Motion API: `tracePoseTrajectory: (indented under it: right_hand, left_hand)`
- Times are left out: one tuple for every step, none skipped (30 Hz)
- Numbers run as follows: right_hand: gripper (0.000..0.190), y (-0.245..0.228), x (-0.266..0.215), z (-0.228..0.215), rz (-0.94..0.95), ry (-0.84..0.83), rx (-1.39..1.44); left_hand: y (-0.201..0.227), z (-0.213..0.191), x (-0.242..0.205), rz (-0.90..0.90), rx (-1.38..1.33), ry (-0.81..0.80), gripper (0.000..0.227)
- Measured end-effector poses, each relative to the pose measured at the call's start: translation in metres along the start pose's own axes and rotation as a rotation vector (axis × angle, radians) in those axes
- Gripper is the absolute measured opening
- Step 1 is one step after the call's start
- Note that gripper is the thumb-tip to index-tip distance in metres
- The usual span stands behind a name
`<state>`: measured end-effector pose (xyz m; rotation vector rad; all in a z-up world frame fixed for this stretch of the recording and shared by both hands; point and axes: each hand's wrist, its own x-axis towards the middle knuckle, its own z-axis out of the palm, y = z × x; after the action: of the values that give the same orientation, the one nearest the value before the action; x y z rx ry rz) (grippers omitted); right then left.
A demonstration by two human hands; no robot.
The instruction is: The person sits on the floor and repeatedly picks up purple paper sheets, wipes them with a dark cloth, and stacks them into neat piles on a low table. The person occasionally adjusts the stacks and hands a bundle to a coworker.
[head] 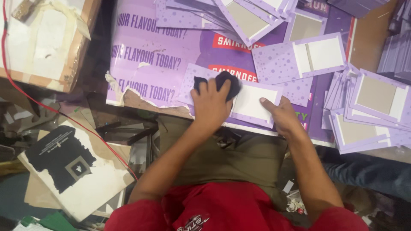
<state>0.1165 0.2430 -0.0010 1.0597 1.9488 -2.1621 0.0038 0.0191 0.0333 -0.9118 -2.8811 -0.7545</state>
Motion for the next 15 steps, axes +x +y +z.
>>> tracePoseTrajectory:
  right_hand:
    - [0.038,-0.002,0.001,0.001,0.004,-0.009,0.015]
    - [0.038,-0.006,0.002,0.002,0.009,-0.018,0.030]
    - [0.038,-0.007,-0.003,0.004,-0.017,-0.005,0.012]
    - [0.038,-0.008,-0.011,0.006,-0.043,0.008,-0.007]
    - [0.038,-0.012,-0.016,0.007,-0.068,0.009,-0.032]
    - [0.036,-0.015,-0.025,0.009,-0.148,0.070,-0.134]
    - [0.034,-0.021,-0.030,0.011,-0.237,0.133,-0.231]
    - [0.032,-0.027,-0.036,0.013,-0.326,0.197,-0.328]
    - [0.029,-0.033,-0.039,0.014,-0.639,0.162,-0.516]
    - [0.029,-0.038,-0.040,0.014,-0.952,0.119,-0.702]
    - [0.033,-0.040,-0.043,0.015,-1.257,0.068,-0.886]
    - [0.036,-0.040,-0.039,0.016,-1.290,0.020,-1.018]
    - [0.040,-0.035,-0.040,0.017,-1.307,-0.039,-1.154]
    - [0.044,-0.028,-0.040,0.016,-1.322,-0.103,-1.288]
    - [0.048,-0.024,-0.032,0.015,-1.316,-0.141,-1.275]
  left_hand:
    - [-0.002,0.001,0.008,-0.017,0.005,-0.046,0.061]
    - [-0.011,0.000,0.016,-0.044,0.113,0.024,0.057]
    - [-0.025,-0.003,0.021,-0.063,0.224,0.088,0.053]
    - [-0.042,-0.008,0.027,-0.125,0.244,0.123,0.050]
    - [-0.062,-0.014,0.029,-0.202,0.267,0.161,0.047]
    - [-0.081,-0.022,0.029,-0.239,0.223,0.198,0.046]
    - [-0.097,-0.033,0.032,-0.271,0.181,0.243,0.045]
    - [-0.109,-0.045,0.031,-0.311,0.082,0.319,0.045]
    - [-0.115,-0.057,0.030,-0.349,-0.018,0.391,0.045]
    - [-0.115,-0.067,0.028,-0.285,-0.096,0.576,0.044]
    - [-0.109,-0.076,0.023,-0.211,-0.175,0.752,0.042]
    - [-0.097,-0.081,0.018,-0.167,-0.246,0.795,0.043]
    - [-0.078,-0.081,0.009,-0.133,-0.320,0.826,0.045]
    - [-0.057,-0.076,0.000,-0.099,-0.394,0.857,0.046]
    - [-0.033,-0.068,-0.003,0.009,-0.272,0.683,0.054]
